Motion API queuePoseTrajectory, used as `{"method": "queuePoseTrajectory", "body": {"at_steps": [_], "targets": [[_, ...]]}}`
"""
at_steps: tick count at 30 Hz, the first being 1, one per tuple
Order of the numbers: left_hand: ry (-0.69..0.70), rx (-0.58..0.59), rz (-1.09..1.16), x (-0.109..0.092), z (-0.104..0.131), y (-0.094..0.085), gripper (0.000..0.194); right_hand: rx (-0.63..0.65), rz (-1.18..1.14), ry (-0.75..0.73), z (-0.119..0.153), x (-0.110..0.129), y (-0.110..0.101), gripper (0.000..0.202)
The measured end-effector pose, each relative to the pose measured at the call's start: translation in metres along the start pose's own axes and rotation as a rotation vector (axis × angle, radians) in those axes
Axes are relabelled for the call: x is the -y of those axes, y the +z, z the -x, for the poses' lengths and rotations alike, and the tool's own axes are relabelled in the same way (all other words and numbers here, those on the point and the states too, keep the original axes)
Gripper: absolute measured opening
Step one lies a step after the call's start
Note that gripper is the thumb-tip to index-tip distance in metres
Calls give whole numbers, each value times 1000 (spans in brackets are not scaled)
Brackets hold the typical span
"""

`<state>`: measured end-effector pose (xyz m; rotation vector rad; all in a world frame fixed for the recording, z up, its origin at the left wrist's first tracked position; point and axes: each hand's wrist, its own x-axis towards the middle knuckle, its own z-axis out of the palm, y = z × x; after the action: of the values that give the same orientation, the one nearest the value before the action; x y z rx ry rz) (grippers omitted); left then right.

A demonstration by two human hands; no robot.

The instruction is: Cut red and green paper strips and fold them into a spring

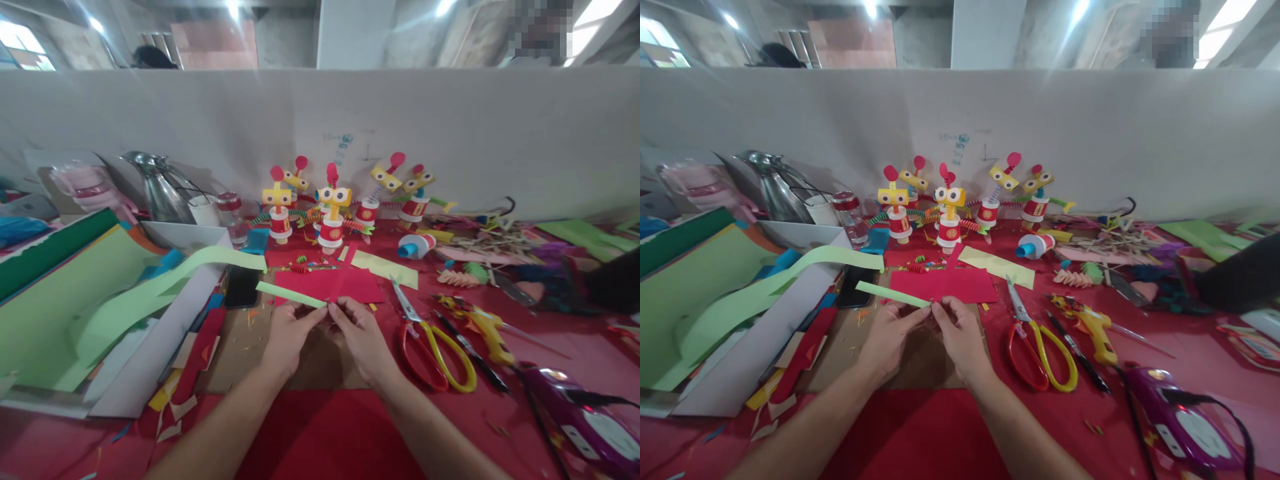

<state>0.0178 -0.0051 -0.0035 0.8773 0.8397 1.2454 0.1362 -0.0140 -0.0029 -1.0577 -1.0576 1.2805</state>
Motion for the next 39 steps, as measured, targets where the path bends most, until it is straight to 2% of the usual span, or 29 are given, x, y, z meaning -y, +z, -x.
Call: {"method": "queuePoseTrajectory", "body": {"at_steps": [6, 11, 15, 19, 23, 30, 35, 39], "targets": [[41, 12, -46, -2, 3, 4, 21, -81, 178, -118, -2, -5, -6, 21], [43, -4, -95, -5, 6, 6, 22, -83, 171, -118, -2, -4, -8, 21], [-1, 11, -51, -4, 4, 3, 23, -70, 100, -66, -1, 2, -7, 20], [-86, -47, 48, -5, -1, -4, 20, 15, -55, 4, -1, 7, -6, 21], [-161, -71, 154, -6, -7, -8, 22, 46, -166, 44, 0, 10, -5, 17], [-246, -109, 273, -5, -10, -9, 21, 79, 30, -93, 3, 7, -1, 21], [-309, -97, 315, -7, -7, -8, 19, 13, 245, -248, 7, 1, -1, 18], [-249, -62, 310, -5, -6, -7, 18, -27, 455, -374, 9, 2, -3, 14]]}}
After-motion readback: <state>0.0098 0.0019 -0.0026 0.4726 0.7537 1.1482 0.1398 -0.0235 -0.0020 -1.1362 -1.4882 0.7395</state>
